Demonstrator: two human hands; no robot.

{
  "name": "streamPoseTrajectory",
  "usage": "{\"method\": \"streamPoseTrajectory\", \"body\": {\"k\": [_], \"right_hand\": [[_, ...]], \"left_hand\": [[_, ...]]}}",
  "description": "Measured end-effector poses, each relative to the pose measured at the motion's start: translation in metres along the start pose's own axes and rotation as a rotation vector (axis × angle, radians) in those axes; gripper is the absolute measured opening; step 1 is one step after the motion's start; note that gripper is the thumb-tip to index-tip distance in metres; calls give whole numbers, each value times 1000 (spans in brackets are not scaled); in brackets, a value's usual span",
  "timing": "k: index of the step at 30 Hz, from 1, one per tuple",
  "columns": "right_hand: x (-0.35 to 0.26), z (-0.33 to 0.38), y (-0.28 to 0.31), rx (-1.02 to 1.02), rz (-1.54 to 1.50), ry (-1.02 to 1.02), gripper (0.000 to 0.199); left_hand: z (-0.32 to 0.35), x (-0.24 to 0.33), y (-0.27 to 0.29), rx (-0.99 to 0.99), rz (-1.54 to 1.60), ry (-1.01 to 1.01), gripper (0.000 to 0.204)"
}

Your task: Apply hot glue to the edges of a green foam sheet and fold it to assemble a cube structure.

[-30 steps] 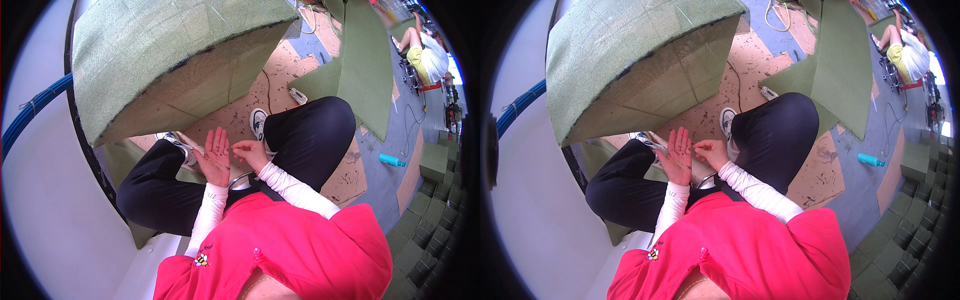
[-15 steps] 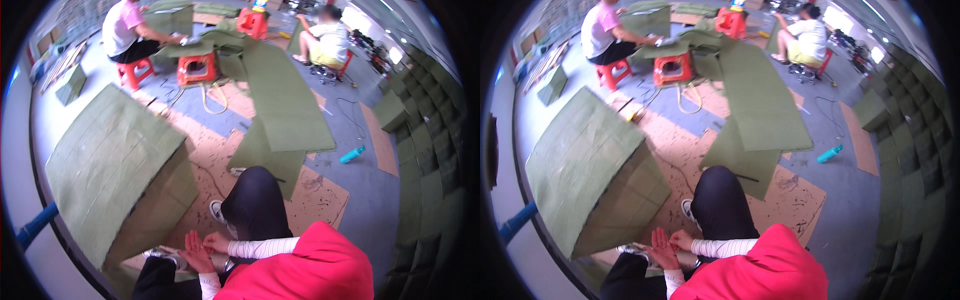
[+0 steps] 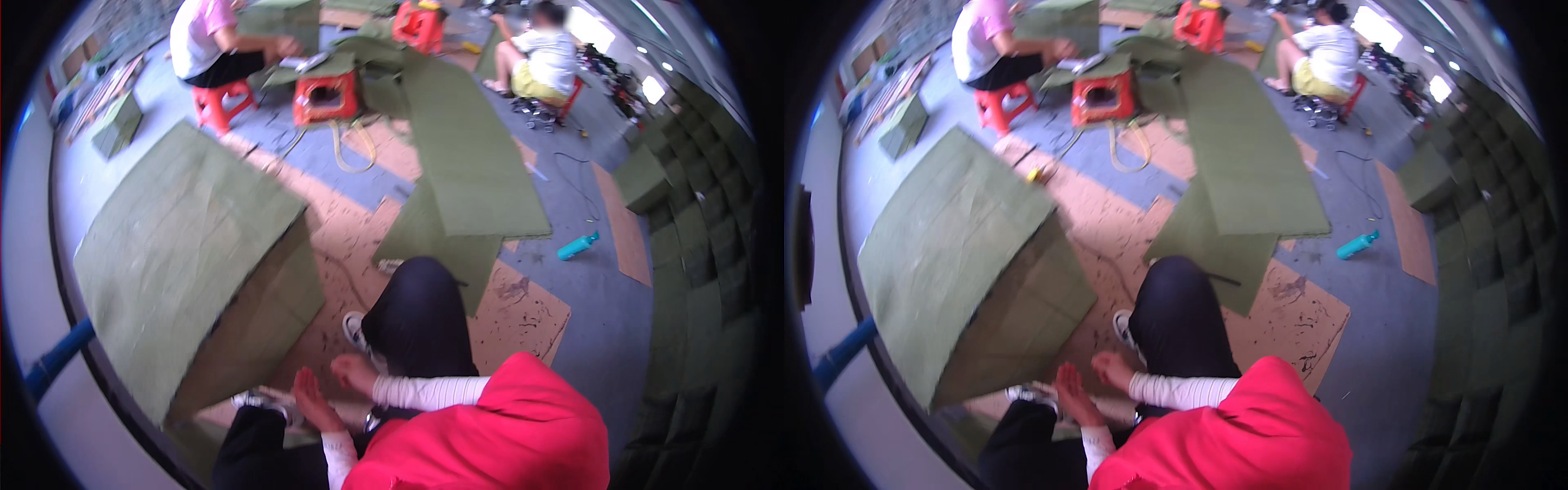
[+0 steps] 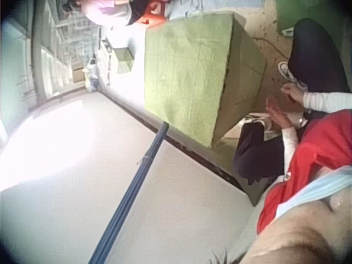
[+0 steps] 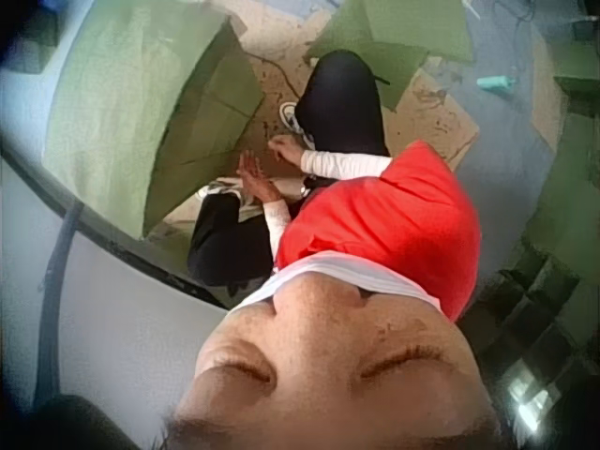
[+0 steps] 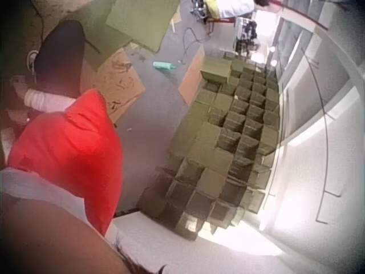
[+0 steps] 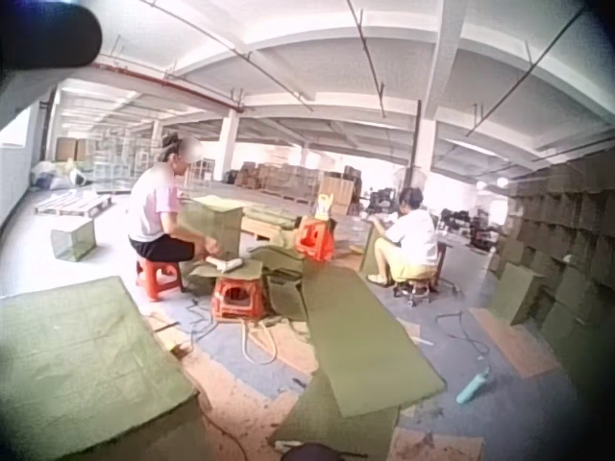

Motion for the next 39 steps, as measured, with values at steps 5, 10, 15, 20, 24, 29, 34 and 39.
{"method": "streamPoseTrajectory", "body": {"k": [5,10,15,20,24,29,34,39], "right_hand": [[1,3,-7,-191,-748,-182,33],[-5,12,-19,-301,-764,-207,29],[-8,15,-20,-314,-701,-204,24],[-10,18,-21,-295,-614,-196,25],[-6,22,-28,-430,-691,-280,30],[-4,20,-25,-321,-682,-283,32],[-6,11,-15,-191,-620,-209,31],[-16,8,-6,-70,-406,-55,27]], "left_hand": [[10,5,-22,-92,-213,-42,27],[14,12,-21,-90,-194,-70,22],[17,19,-30,-163,-286,-190,20],[21,24,-32,-172,-331,-180,19],[14,9,-23,-114,-159,-27,16],[17,14,-30,-146,-199,-86,13],[20,24,-35,-155,-273,-156,12],[21,48,-41,-134,-517,-308,9]]}}
Point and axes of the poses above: each hand's wrist, its own z-axis away from the middle knuckle, its own y-axis out of the back of the hand, x = y × z, the point moved 9 cm from there along -z, towards the middle knuckle, and after that the axes turned 6 degrees about -z, right-handed, at the moved point
